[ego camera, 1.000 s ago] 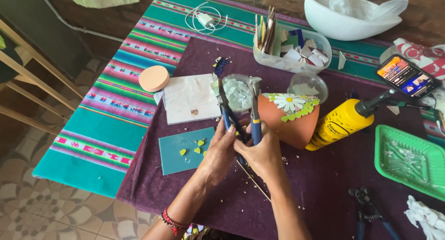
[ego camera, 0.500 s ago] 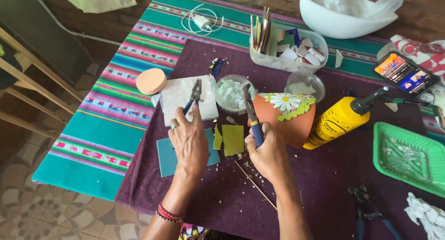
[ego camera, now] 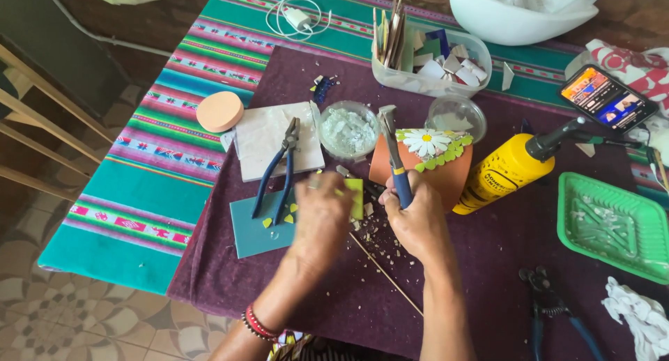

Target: Decorating a small pot with mosaic pieces by cutting them with nippers and placing them on the pot's surface.

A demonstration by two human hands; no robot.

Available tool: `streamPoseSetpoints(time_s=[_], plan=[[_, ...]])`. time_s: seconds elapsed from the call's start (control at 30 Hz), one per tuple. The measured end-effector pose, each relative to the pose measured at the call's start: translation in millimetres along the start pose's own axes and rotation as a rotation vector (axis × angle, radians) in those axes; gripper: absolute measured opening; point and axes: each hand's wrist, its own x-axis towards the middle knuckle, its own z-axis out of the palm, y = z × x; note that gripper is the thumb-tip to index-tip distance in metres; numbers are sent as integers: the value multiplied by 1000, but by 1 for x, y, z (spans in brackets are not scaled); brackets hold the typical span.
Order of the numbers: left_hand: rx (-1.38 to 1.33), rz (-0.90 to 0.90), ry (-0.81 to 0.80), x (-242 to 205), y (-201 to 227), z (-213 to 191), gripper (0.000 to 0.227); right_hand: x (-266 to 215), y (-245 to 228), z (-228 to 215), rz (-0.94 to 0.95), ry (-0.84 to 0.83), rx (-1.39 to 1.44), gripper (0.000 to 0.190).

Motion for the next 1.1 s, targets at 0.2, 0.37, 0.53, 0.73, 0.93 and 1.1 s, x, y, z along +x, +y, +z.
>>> streamPoseSetpoints(time_s=[0.2, 0.37, 0.53, 0.73, 0.93, 1.1], plan=[[45, -43, -377, 8, 40, 17, 3, -4, -3, 0, -10, 23, 3, 12], [49, -8, -271, 8, 34, 40, 7, -5, -9, -4, -27, 19, -22, 13], [-480, -272, -94, 19, 7, 24, 13, -9, -24, -10, 54, -6, -33, 15], [-1574, -691, 197, 36, 10, -30, 33, -9, -34, 0, 74, -15, -46, 30], [-1780, -622, 444, 47, 28, -44, 28, -13, -18, 0, 67, -28, 52, 36], [-1931, -621, 299, 61, 21, -61, 25, -16, 5, -3, -49, -74, -26, 21]])
